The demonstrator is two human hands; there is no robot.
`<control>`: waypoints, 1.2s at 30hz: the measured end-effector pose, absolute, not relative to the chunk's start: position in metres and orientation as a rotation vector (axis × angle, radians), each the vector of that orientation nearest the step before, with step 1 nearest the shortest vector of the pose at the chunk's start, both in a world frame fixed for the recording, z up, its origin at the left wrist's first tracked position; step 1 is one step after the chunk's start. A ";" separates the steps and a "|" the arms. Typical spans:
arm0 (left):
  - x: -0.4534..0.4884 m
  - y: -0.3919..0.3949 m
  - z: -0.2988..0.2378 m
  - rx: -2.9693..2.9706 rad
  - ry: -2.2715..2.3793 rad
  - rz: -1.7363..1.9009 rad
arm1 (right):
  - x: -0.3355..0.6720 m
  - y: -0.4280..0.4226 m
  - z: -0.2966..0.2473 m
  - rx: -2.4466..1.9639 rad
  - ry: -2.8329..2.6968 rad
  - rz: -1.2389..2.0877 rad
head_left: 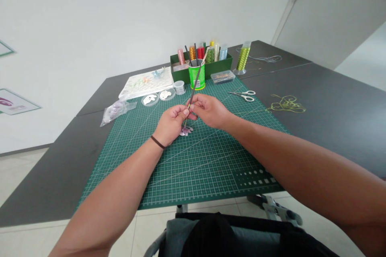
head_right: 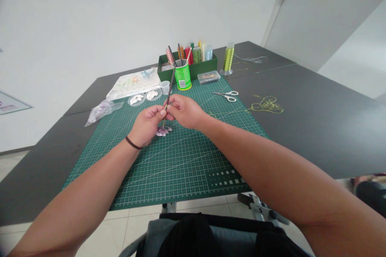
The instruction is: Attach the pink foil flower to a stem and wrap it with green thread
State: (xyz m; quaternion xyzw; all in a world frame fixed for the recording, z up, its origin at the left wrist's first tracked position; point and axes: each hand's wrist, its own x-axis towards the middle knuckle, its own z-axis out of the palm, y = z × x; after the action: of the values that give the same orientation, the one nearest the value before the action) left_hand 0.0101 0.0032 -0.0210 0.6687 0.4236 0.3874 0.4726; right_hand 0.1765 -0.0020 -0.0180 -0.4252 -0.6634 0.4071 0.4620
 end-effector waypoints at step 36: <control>0.010 0.009 -0.019 1.380 1.022 1.103 | 0.183 0.001 -0.031 -0.991 -1.715 0.742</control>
State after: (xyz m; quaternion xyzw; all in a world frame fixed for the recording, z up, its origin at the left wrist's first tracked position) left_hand 0.0100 0.0087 -0.0193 0.5764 0.4270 0.4606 0.5228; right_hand 0.1826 0.0013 -0.0311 -0.4083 -0.7065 0.3057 0.4907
